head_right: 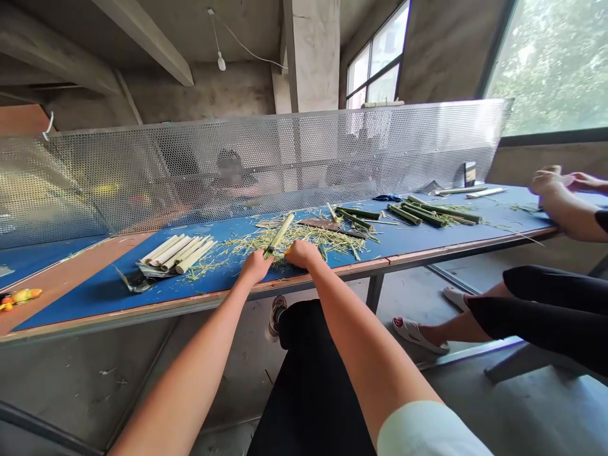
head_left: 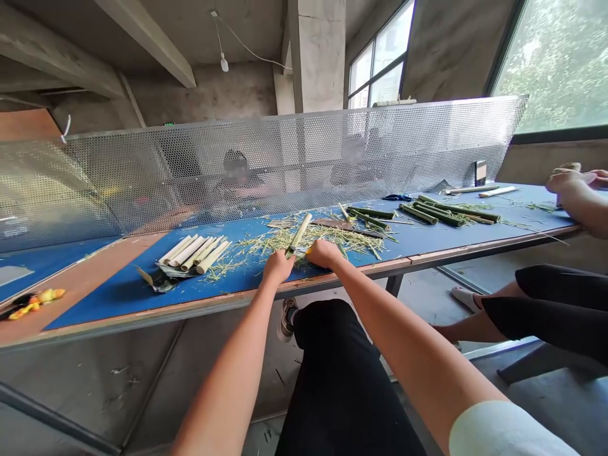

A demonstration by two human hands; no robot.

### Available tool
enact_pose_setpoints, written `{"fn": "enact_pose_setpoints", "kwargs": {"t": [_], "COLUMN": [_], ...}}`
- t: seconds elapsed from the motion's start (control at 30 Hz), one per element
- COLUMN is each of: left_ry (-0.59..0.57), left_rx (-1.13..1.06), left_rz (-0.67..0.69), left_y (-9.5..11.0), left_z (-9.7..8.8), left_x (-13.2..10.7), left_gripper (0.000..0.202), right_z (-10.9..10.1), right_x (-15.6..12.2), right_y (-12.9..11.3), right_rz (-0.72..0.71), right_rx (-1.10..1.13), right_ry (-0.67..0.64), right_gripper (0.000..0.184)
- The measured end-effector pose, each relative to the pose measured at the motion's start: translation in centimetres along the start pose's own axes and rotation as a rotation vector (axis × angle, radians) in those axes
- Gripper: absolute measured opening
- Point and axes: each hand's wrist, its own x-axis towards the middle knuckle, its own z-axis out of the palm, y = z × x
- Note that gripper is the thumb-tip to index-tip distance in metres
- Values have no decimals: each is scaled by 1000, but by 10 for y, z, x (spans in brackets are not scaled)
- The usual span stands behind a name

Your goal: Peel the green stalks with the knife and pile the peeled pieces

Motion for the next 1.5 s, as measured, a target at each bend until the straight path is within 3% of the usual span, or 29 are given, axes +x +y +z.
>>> {"fn": "enact_pose_setpoints", "kwargs": {"t": [0.2, 0.4, 0.53, 0.67, 0.77, 1.03, 1.23, 1.5], "left_ry": [25, -23, 31, 47, 39, 21, 21, -16], "left_rx": [-29, -115, -129, -156, -203, -340, -132, -85], "left_rz": [33, 35, 30, 12, 6, 85, 20, -14], "left_y": [-4, -7, -4, -4, -6, -11, -9, -5], "left_z": [-5, -6, -5, -5, -4, -4, -3, 1], "left_x": [-7, -7, -8, -9, -8, -5, -1, 6], "left_gripper": [21, 23, 23, 20, 19, 22, 21, 27], "right_z": [-11, -15, -15, -11, -8, -4, -3, -4], "right_x": [19, 32, 21, 3, -6, -14, -16, -12], "right_y": [3, 13, 14, 7, -2, -19, -22, -21], "right_rz": [278, 333, 248, 54, -3, -57, -34, 27], "right_rx": [259, 435, 357, 137, 22, -20, -17, 25], "right_ry": [57, 111, 143, 69, 28, 30, 27, 12], "right_gripper": [29, 28, 26, 21, 24, 29, 33, 32]}}
